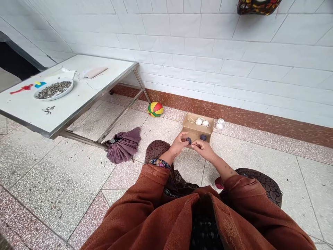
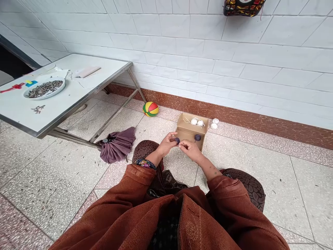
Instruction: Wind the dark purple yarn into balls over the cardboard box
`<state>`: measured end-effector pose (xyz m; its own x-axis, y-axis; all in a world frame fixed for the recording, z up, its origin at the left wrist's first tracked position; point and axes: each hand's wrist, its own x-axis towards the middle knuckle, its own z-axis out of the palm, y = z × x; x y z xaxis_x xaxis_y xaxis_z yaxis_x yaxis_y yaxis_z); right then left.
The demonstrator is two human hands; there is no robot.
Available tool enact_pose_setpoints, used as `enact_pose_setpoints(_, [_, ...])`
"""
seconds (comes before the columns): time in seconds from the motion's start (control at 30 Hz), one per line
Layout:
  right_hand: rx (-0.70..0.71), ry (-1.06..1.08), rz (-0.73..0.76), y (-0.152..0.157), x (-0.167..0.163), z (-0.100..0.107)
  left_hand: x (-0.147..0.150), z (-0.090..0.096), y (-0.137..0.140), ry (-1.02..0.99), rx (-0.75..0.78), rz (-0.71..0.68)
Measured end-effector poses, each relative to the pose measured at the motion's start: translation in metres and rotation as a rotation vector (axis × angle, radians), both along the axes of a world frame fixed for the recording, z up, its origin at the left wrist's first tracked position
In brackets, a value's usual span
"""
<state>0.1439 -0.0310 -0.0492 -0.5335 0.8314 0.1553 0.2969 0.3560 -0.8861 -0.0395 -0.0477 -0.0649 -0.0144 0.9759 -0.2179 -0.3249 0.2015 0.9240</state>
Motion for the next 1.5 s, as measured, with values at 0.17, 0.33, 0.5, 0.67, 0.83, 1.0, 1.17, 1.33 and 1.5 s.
enact_pose_setpoints(0.17, [-0.015,0.107,-0.116,0.006,0.002,0.002,0.003,0.002,-0.004,-0.017,0.014,-0.282])
enact_pose_setpoints(0.33, [-0.04,0.079,-0.231,0.013,0.001,-0.005,0.004,0.011,-0.009,-0.117,0.028,-0.377])
enact_pose_setpoints(0.5, [-0.112,0.066,-0.224,0.012,-0.003,-0.013,0.004,0.015,-0.01,-0.166,0.008,-0.316])
enact_pose_setpoints(0.67, [-0.209,0.09,-0.231,0.014,-0.004,-0.017,0.003,0.009,-0.007,-0.162,0.03,-0.232])
enact_pose_setpoints(0.83, [-0.404,0.121,-0.156,0.012,-0.006,-0.024,0.002,0.01,-0.008,-0.17,0.051,-0.265])
enact_pose_setpoints(1.0, [-0.371,0.057,-0.163,0.009,-0.006,-0.028,0.002,0.011,-0.01,-0.253,0.053,-0.221])
enact_pose_setpoints(1.17, [-0.018,-0.076,-0.123,0.001,-0.004,-0.022,0.0,0.009,-0.011,-0.26,0.061,-0.136])
enact_pose_setpoints(1.33, [0.106,-0.07,-0.052,-0.006,0.005,-0.008,-0.004,0.006,-0.01,-0.176,0.054,-0.125])
enact_pose_setpoints(1.5, [0.055,-0.006,-0.046,-0.002,0.011,0.002,-0.003,0.0,-0.009,-0.043,0.024,-0.237])
